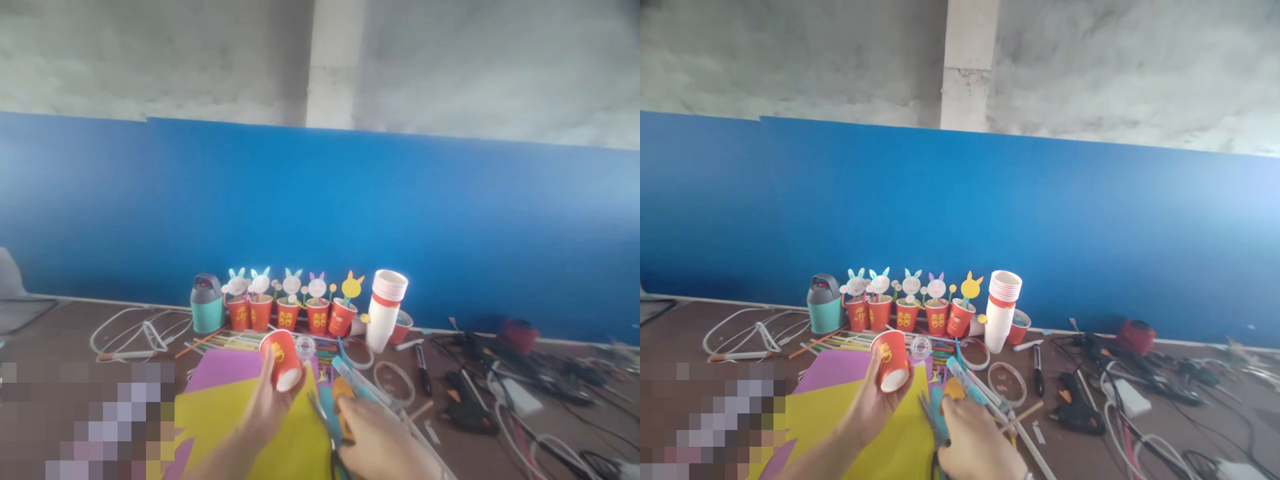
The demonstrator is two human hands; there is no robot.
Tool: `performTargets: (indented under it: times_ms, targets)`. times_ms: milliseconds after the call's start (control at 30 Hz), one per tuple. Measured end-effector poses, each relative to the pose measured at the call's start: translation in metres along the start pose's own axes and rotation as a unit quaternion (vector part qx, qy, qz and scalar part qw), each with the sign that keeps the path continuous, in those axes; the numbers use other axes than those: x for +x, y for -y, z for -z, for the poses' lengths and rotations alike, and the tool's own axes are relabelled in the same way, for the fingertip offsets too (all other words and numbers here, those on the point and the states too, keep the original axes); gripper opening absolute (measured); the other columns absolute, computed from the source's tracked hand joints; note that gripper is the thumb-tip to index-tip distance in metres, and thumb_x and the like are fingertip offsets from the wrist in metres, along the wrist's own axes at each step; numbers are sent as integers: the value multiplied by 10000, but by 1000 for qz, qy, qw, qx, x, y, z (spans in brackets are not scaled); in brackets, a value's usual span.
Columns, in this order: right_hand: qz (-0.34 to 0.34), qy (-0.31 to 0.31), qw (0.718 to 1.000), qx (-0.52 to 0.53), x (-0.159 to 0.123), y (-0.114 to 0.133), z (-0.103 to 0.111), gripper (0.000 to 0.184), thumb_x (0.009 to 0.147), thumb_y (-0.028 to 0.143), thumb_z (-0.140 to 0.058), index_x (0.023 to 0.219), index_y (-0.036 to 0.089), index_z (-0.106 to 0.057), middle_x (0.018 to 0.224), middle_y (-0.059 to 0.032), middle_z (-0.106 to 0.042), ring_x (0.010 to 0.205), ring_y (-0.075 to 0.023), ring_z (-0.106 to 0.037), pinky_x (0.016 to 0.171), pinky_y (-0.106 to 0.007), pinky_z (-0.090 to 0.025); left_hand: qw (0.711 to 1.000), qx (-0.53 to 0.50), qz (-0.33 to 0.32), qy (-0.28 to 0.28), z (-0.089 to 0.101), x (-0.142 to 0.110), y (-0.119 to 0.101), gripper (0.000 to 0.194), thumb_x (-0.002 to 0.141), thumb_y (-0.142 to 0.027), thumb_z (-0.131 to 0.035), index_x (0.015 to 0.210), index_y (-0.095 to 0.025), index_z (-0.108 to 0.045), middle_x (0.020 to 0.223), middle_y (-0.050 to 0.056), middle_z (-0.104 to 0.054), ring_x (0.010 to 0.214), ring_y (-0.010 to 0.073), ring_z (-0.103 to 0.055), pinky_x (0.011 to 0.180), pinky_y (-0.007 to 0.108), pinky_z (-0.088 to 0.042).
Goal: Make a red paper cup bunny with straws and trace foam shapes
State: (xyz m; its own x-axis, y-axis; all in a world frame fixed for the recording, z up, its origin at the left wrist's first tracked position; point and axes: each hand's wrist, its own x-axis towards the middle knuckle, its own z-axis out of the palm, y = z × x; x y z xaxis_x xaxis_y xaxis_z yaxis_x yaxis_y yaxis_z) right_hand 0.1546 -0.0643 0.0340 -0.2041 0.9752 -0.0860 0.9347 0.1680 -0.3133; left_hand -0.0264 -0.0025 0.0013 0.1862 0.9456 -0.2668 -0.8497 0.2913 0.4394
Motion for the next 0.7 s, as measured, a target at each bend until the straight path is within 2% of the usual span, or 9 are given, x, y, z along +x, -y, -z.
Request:
performTargets:
  times_ms: [100, 167, 333, 433, 533, 600, 633, 700]
  targets:
    - [1, 52, 996, -68, 0, 21, -18, 648, 573, 22, -556, 1216, 99, -557, 1062, -176, -669, 981, -331, -606, 778, -342, -442, 999, 7, -9, -46, -2, 5, -2, 215, 912, -328, -524, 948, -126, -586, 734, 65, -720, 671, 181, -707, 699, 332, -609]
    - [-12, 51, 993, -104, 3, 27, -25, 674, 575, 4, -550, 1246, 68, -537, 1107, -210, -641, 1024, -362, -586, 823, -387, -442, 998, 9, -10, -55, -1, 6, -3, 205, 909, -312, -531, 939, -115, -580, 728, 76, -723, 654, 185, -707, 674, 331, -613]
    - [-32, 47, 990, -130, 9, 26, -30, 697, 541, 2, -573, 1231, 95, -552, 1099, -206, -637, 1024, -379, -582, 859, -428, -440, 999, 2, -17, -52, 2, 8, -5, 209, 901, -305, -546, 952, -105, -580, 734, 81, -724, 652, 183, -707, 650, 310, -614]
    - [-30, 40, 995, -84, 9, 23, -28, 694, 580, 3, -537, 1270, 67, -516, 1109, -210, -635, 1047, -373, -581, 894, -432, -423, 998, 3, -23, -56, 3, 9, -5, 209, 892, -313, -557, 970, -120, -577, 734, 71, -722, 657, 184, -708, 652, 317, -615]
    - [-35, 33, 999, -9, 10, 20, -21, 732, 638, -6, -473, 1365, 31, -401, 1307, -240, -514, 1193, -347, -506, 963, -398, -394, 997, -2, -32, -64, 2, 10, -5, 182, 894, -310, -552, 977, -148, -571, 722, 42, -715, 646, 171, -704, 641, 307, -614]
    - [-47, 27, 998, 44, 11, 18, -17, 673, 682, 6, -445, 1354, 32, -412, 1363, -233, -467, 1255, -318, -457, 998, -370, -371, 997, -4, -44, -66, 2, 11, -6, 185, 899, -329, -542, 959, -157, -571, 709, 32, -710, 636, 166, -701, 638, 304, -614]
    - [-56, 23, 995, 75, 12, 17, -16, 608, 703, 20, -434, 1309, 52, -467, 1327, -214, -510, 1241, -301, -475, 992, -357, -377, 997, -5, -50, -66, 2, 12, -7, 194, 900, -342, -539, 950, -158, -572, 707, 32, -709, 636, 165, -701, 642, 304, -614]
    - [-66, 9, 983, 170, 15, 15, -17, 473, 729, 57, -415, 1168, 113, -581, 1121, -150, -650, 1095, -266, -583, 906, -326, -435, 996, -6, -64, -69, 2, 13, -8, 205, 899, -361, -538, 940, -163, -572, 698, 24, -703, 640, 160, -700, 654, 298, -613]
